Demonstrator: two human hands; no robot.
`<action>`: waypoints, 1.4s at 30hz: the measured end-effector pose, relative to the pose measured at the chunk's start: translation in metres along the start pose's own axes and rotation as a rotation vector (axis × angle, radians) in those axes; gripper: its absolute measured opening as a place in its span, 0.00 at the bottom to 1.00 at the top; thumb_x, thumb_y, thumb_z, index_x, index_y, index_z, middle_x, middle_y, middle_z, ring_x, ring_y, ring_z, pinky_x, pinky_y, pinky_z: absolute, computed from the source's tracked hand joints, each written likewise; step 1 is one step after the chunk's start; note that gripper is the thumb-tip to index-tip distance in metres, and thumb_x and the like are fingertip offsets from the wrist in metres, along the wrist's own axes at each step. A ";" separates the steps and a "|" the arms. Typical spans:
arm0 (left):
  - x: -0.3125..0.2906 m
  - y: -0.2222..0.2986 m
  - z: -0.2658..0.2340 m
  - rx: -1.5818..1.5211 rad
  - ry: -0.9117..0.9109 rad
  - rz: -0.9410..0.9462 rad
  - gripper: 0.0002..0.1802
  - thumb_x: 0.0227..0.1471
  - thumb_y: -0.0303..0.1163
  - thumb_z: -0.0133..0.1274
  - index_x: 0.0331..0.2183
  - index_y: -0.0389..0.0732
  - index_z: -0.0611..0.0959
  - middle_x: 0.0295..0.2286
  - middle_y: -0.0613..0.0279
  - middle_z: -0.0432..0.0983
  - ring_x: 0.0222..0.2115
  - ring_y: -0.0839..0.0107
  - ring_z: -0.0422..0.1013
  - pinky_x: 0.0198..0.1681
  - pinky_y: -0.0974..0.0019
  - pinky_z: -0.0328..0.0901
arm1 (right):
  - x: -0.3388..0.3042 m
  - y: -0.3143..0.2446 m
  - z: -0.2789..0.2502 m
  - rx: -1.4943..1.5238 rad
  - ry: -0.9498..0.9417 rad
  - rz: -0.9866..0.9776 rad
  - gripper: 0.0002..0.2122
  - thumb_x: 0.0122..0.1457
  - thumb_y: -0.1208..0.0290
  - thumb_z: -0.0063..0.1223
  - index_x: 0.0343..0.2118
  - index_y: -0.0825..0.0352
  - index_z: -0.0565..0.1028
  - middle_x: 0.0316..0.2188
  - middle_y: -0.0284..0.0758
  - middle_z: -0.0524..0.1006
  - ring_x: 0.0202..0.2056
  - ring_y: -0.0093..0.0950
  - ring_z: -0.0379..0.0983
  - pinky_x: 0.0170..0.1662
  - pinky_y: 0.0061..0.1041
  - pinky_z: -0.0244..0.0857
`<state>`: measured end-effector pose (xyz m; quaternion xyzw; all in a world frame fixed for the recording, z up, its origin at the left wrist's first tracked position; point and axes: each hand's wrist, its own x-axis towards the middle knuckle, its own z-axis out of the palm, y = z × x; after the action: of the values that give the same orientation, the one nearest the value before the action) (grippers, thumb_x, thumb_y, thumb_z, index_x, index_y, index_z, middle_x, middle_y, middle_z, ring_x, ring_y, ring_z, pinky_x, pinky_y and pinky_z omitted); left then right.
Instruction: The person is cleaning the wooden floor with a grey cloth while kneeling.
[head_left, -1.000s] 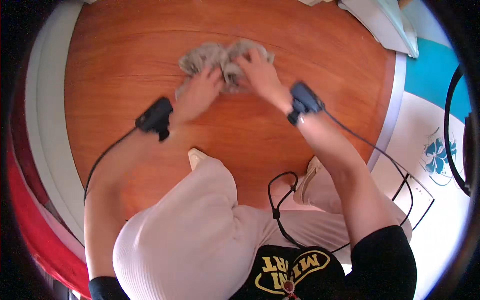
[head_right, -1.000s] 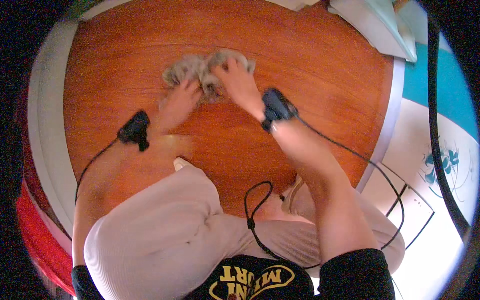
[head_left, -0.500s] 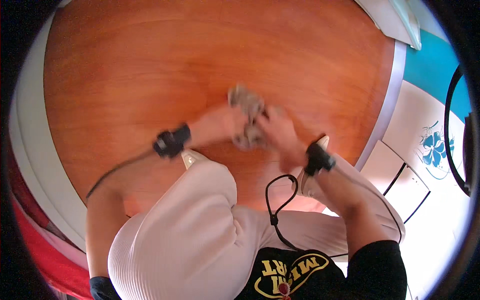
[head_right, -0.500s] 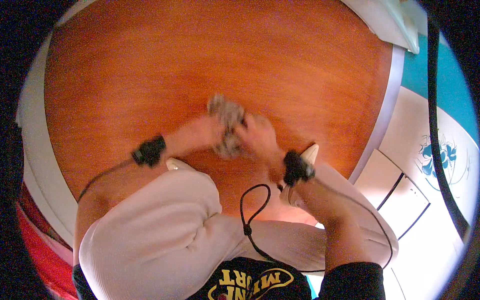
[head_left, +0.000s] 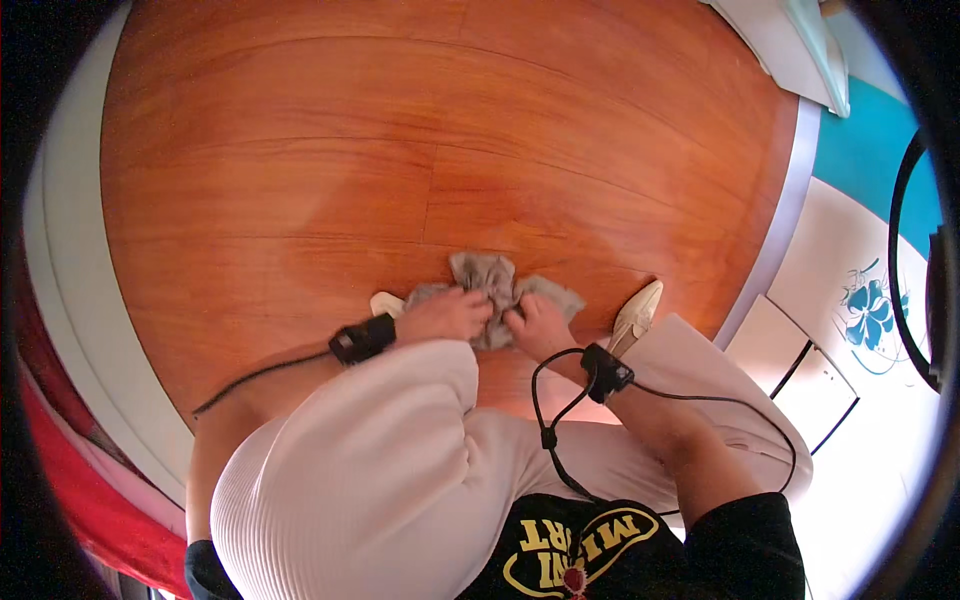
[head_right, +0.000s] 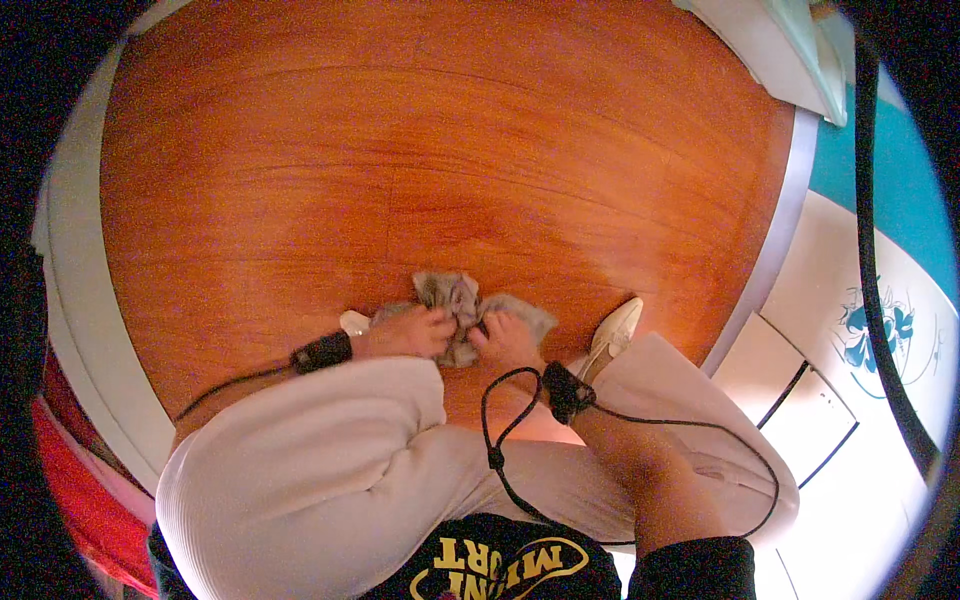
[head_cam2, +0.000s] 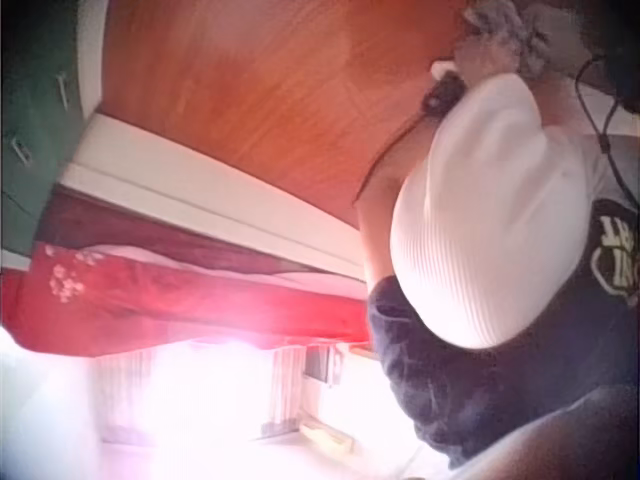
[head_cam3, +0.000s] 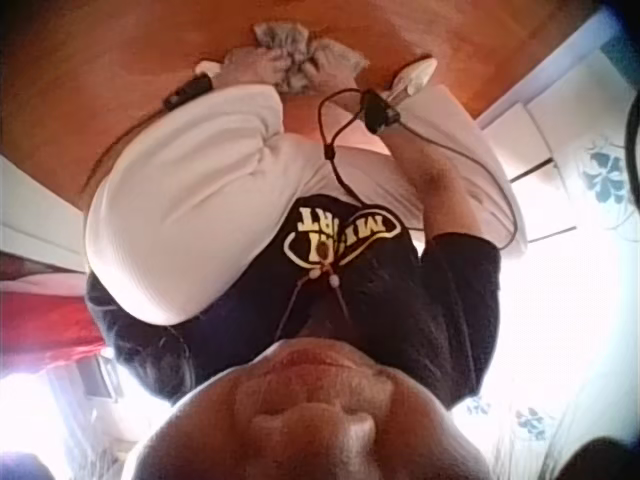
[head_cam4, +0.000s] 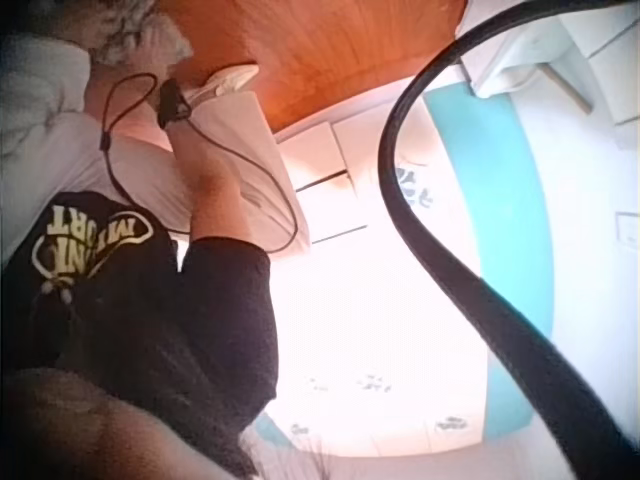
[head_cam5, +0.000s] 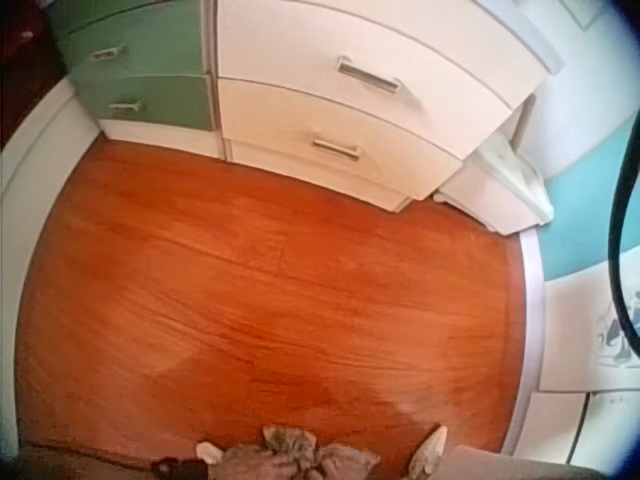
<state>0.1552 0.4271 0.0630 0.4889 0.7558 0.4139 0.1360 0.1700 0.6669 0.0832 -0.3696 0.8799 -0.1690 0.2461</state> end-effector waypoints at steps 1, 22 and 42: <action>-0.001 -0.003 0.000 0.006 0.002 -0.002 0.06 0.39 0.34 0.51 0.23 0.42 0.76 0.26 0.62 0.68 0.34 0.63 0.67 0.33 0.63 0.66 | 0.004 0.001 0.002 -0.002 0.002 -0.005 0.08 0.50 0.69 0.50 0.32 0.64 0.68 0.29 0.42 0.66 0.33 0.44 0.66 0.33 0.40 0.62; -0.002 0.015 0.032 0.009 0.051 -0.181 0.07 0.45 0.33 0.47 0.26 0.43 0.77 0.32 0.55 0.70 0.35 0.58 0.68 0.40 0.57 0.66 | -0.003 0.017 -0.004 -0.013 0.023 -0.063 0.08 0.49 0.70 0.49 0.33 0.63 0.70 0.32 0.42 0.67 0.37 0.41 0.67 0.36 0.39 0.64; 0.053 -0.056 -0.034 0.152 0.224 -0.403 0.09 0.44 0.27 0.47 0.30 0.35 0.77 0.32 0.51 0.69 0.37 0.55 0.65 0.40 0.58 0.63 | 0.074 0.061 -0.048 -0.167 0.258 0.104 0.11 0.51 0.69 0.48 0.38 0.61 0.72 0.38 0.45 0.67 0.45 0.44 0.64 0.48 0.50 0.55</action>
<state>0.0735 0.4453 0.0518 0.2881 0.8773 0.3720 0.0942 0.0644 0.6592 0.0704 -0.3181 0.9332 -0.1281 0.1077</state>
